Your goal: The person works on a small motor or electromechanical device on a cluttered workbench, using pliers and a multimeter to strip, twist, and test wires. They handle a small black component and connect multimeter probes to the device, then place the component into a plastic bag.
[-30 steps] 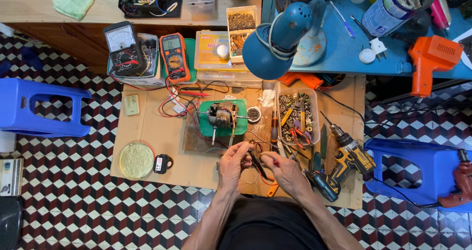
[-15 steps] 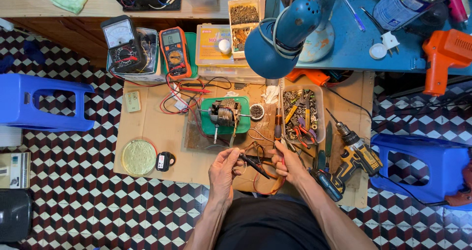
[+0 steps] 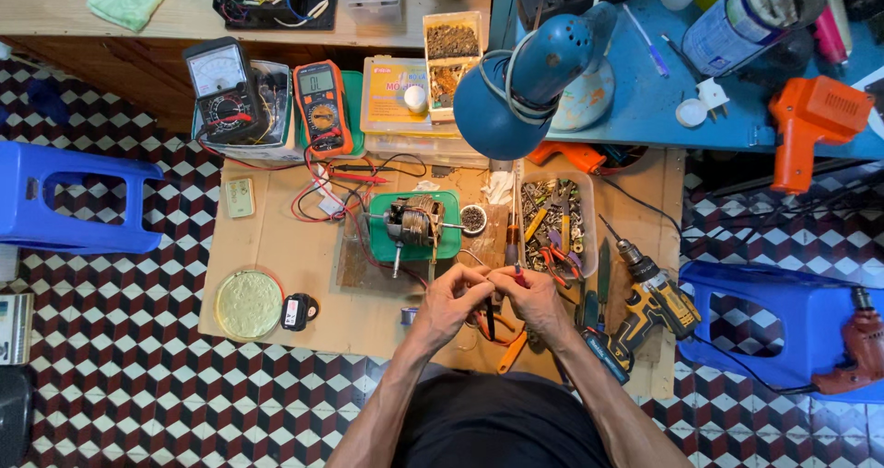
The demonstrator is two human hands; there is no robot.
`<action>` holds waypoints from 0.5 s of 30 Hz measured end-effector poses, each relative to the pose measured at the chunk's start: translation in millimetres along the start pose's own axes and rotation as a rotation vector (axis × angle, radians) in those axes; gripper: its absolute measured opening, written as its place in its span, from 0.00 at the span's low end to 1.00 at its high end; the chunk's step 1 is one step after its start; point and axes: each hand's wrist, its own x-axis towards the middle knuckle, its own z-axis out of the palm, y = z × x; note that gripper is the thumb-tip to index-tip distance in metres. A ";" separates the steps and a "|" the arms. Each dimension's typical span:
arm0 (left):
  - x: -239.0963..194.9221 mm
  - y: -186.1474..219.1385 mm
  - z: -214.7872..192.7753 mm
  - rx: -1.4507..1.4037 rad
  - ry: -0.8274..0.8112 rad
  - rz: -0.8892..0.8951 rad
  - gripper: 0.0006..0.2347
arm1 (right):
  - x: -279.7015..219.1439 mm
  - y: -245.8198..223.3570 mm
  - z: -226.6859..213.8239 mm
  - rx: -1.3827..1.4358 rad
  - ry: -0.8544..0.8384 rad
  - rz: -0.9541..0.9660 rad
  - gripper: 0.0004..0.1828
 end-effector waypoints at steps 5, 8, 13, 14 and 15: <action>7.6 -8.5 8.1 0.065 -0.011 -0.021 0.08 | -11.1 -38.3 -6.6 0.001 0.072 0.181 0.16; 3.7 -10.7 10.2 -0.005 0.100 -0.081 0.08 | -18.6 -42.2 -13.2 0.186 0.126 0.265 0.24; -8.1 -8.2 8.6 0.155 0.213 -0.003 0.09 | -30.7 -35.3 -9.9 0.305 0.083 0.189 0.30; -10.2 -7.2 9.4 0.191 0.230 0.010 0.09 | -31.3 -33.5 -8.3 0.291 0.066 0.161 0.30; -12.3 -6.5 11.3 0.227 0.243 0.021 0.09 | -31.1 -31.5 -7.0 0.333 0.038 0.154 0.30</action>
